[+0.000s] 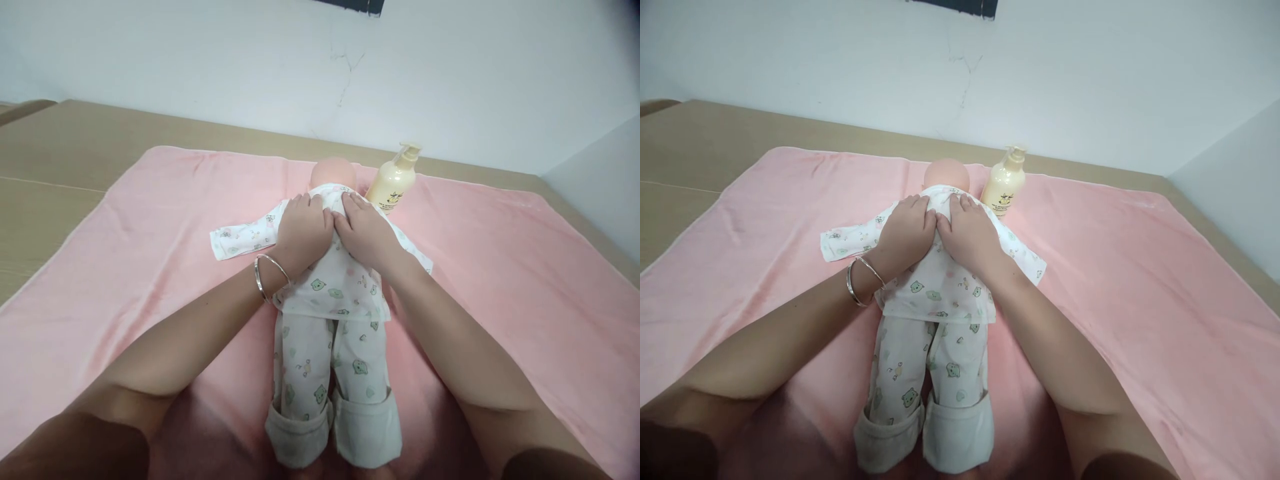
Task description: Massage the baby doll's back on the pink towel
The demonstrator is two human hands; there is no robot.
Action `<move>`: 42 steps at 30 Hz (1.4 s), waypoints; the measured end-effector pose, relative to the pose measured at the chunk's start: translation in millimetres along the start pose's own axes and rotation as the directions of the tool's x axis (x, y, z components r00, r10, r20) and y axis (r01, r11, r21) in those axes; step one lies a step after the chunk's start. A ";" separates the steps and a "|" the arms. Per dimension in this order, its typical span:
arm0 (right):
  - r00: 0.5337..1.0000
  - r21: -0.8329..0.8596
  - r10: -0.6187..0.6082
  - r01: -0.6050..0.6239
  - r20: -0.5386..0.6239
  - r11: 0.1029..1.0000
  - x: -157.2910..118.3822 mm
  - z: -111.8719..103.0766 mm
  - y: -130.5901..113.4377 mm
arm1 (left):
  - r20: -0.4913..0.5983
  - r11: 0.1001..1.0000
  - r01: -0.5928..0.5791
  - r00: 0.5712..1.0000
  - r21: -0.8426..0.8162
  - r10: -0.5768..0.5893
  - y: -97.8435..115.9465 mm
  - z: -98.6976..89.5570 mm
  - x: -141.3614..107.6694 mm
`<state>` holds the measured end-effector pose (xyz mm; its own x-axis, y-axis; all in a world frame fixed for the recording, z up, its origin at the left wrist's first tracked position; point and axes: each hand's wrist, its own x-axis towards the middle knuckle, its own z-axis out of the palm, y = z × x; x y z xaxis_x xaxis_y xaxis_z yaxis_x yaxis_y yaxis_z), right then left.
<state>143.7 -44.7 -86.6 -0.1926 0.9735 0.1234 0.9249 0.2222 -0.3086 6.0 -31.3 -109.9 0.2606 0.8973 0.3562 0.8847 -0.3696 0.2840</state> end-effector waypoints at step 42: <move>0.998 -0.005 0.037 -0.037 0.043 0.999 2.4 -9.2 4.7 | 0.165 0.993 -0.019 0.986 0.115 -0.001 6.4 -18.5 -2.2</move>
<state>150.7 -41.8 -79.0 -0.1721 0.9825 0.0708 0.9329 0.1857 -0.3087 4.0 -40.2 -92.4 0.3201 0.9250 0.2045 0.9183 -0.3560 0.1730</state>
